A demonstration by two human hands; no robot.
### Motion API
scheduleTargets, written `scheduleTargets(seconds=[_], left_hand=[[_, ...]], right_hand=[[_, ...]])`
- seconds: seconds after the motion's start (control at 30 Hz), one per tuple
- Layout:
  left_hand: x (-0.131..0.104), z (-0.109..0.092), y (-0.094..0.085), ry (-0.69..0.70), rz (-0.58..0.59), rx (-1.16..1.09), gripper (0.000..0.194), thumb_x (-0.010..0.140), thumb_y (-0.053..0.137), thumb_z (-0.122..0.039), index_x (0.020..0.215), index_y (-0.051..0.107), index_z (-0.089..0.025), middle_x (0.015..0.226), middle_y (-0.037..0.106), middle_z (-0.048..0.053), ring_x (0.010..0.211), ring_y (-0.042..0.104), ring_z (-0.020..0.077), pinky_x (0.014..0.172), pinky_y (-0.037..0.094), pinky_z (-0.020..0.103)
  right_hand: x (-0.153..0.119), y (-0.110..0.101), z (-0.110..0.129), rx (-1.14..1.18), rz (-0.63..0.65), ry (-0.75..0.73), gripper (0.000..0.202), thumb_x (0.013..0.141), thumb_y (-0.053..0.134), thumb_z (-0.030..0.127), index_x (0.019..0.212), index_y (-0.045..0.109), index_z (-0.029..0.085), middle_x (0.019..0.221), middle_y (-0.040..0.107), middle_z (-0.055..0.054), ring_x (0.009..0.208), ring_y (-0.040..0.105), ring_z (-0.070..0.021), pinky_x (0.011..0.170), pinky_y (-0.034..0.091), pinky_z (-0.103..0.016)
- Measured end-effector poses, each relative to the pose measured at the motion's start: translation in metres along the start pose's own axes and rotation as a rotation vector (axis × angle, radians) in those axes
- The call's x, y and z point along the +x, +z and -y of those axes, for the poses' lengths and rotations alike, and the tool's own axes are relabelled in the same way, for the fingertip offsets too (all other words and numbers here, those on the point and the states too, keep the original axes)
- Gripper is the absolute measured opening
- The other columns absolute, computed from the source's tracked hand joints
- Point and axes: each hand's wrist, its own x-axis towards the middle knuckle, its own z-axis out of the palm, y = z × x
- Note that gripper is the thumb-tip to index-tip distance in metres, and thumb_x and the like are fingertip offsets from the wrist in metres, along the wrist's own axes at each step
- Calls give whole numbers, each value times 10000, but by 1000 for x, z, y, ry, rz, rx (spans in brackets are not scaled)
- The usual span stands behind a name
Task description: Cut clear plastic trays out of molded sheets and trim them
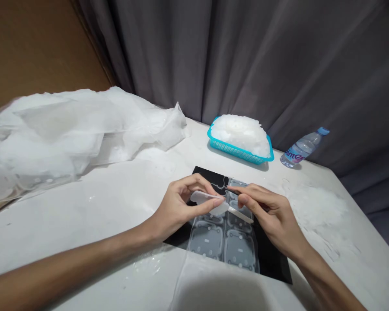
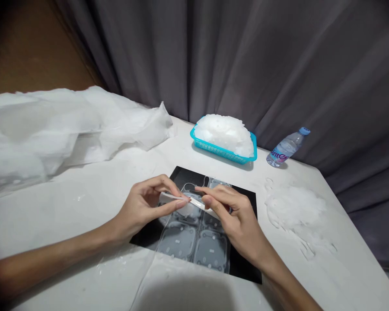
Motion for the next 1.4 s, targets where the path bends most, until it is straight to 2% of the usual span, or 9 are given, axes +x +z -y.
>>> scheduleTargets(seconds=[0.13,0.47,0.7,1.13,1.4], left_hand=[[0,0,0,-9,11,-21,158,870,841,-220,892,691,-176,879,780,12,874,759,149,745,571,225],[0,-2,0,37,-9,-3,145,854,848,-176,885,706,-180,879,774,1,837,715,114,760,548,212],[0,-2,0,52,-15,19,144,846,853,-184,887,715,-185,891,771,13,853,708,131,805,541,244],[2,-2,0,59,-8,22,132,846,851,-171,883,726,-187,889,762,-1,859,695,110,797,529,203],[1,0,0,28,-16,-2,151,846,852,-193,875,706,-174,877,768,17,826,704,130,764,542,232]], right_hand=[[2,-8,1,-18,22,-9,232,1039,616,372,1126,821,308,904,722,-6,887,650,-162,825,485,-286],[-2,-6,-2,-42,131,-62,306,1062,576,356,1325,727,322,970,722,-20,886,631,-174,809,468,-313],[-3,-7,-5,-102,146,-85,333,1067,566,351,1374,693,335,1066,744,-35,937,640,-192,834,480,-346],[-3,-1,-4,-103,115,-111,305,1059,580,317,1328,724,328,1048,754,-24,921,651,-185,826,499,-322],[-4,-3,-5,-100,114,-95,317,1057,579,347,1342,717,328,1054,757,-42,937,654,-204,834,503,-350]])
